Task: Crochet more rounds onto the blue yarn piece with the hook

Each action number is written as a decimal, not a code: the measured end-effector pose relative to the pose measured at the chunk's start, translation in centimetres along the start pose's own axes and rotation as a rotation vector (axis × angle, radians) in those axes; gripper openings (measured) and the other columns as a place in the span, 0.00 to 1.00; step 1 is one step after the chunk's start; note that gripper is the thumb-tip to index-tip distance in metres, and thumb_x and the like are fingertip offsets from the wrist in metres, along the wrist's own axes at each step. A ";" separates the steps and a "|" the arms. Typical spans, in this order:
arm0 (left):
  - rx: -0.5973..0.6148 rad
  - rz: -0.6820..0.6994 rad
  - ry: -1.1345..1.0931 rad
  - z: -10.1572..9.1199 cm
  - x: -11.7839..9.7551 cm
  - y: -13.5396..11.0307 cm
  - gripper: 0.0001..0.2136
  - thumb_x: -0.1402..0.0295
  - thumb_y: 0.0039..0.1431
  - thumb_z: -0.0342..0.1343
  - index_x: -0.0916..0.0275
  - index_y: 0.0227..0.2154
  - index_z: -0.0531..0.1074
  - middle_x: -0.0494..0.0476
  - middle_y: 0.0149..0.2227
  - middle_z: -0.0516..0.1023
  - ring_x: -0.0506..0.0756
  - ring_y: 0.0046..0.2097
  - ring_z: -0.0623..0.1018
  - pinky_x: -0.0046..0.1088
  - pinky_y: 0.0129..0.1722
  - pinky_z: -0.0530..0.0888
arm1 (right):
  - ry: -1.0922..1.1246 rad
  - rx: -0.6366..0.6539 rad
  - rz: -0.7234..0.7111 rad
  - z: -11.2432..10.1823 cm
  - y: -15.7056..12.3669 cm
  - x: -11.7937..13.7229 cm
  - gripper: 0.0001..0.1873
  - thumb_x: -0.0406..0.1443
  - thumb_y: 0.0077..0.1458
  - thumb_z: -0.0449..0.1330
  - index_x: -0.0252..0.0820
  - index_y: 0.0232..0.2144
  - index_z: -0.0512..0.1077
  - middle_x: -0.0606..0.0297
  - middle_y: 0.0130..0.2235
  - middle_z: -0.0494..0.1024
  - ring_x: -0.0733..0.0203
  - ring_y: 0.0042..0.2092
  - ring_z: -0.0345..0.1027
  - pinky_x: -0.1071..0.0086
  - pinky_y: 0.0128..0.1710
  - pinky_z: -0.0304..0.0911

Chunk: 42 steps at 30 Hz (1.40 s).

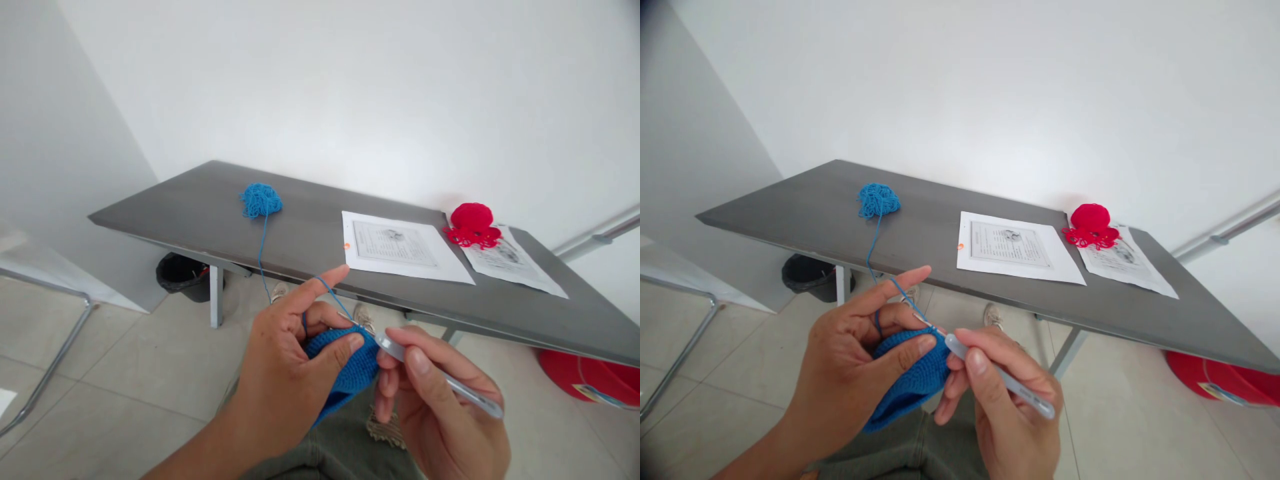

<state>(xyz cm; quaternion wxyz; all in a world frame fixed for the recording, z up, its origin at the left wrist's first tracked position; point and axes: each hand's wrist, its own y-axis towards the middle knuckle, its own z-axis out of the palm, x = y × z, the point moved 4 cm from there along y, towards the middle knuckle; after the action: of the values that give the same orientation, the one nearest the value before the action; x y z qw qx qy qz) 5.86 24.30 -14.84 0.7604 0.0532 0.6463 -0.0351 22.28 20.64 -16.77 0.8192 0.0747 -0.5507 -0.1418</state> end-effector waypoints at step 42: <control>0.212 -0.199 -0.501 -0.4 1.0 1.1 0.27 0.76 0.49 0.77 0.56 0.54 0.84 0.52 0.30 0.84 0.51 0.31 0.84 0.19 0.31 0.79 | -0.573 0.281 -0.596 -0.2 -0.4 2.4 0.21 0.27 0.65 0.64 0.45 0.58 0.80 0.60 0.42 0.86 0.59 0.33 0.81 0.61 0.36 0.81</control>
<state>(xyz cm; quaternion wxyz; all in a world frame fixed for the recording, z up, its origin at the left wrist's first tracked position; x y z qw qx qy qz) 5.75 25.43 -15.82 0.8793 0.0583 0.4333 -0.1891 23.28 19.53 -14.80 0.5384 0.2987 -0.7241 -0.3109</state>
